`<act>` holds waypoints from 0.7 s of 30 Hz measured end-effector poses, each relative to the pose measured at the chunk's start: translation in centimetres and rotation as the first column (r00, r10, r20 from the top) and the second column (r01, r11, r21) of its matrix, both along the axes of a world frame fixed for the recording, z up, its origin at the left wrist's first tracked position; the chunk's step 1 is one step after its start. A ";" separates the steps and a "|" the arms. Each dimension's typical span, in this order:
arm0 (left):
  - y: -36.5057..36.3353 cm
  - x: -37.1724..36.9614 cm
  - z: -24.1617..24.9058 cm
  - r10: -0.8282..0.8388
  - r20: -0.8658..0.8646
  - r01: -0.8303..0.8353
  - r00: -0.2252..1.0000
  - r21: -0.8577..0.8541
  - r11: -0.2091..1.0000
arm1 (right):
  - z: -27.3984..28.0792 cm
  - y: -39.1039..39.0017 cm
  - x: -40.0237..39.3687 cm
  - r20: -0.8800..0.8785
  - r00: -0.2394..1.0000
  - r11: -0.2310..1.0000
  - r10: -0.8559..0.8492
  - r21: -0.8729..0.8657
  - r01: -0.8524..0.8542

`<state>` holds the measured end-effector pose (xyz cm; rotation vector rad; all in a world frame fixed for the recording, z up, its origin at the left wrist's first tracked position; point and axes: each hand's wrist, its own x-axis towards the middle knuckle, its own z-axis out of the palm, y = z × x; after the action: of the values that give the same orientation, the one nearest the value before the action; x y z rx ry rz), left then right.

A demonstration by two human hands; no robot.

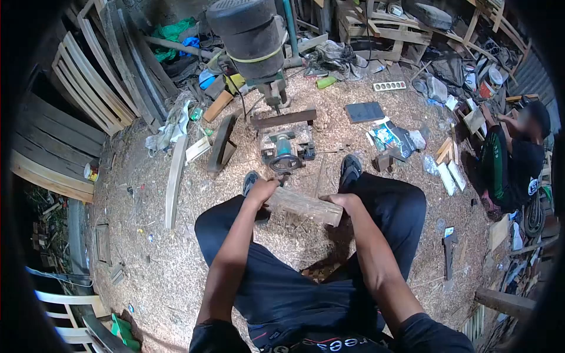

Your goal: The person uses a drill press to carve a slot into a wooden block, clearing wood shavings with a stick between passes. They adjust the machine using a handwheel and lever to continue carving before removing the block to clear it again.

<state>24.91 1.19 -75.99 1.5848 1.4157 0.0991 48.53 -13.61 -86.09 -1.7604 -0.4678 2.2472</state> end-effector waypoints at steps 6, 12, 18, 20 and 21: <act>0.0 -4.0 0.7 0.167 0.362 -0.075 0.917 -0.255 0.964 | 9.3 2.6 0.5 0.569 0.817 0.869 0.092 0.355 -0.345; -1.0 -4.1 7.5 0.244 0.508 -0.050 0.826 -0.365 0.930 | 12.8 4.9 1.0 0.317 0.885 0.592 -0.341 0.804 -0.060; 0.3 -3.9 4.1 -0.029 0.666 -0.087 0.746 0.139 0.986 | 12.3 4.5 0.0 -0.046 0.848 0.328 -0.528 0.910 0.254; 0.5 -3.6 5.6 -0.081 0.673 -0.038 0.735 0.161 0.986 | 14.1 4.0 -0.4 -0.105 0.826 0.257 -0.554 0.922 0.289; 0.5 -3.3 6.6 -0.117 0.651 -0.036 0.750 0.217 0.976 | 14.0 3.8 -0.2 0.005 0.818 0.225 -0.576 0.962 0.153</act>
<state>21.62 1.67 -69.42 1.5289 0.8166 0.7459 48.34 -9.76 -72.05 -1.3194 -1.0286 0.8209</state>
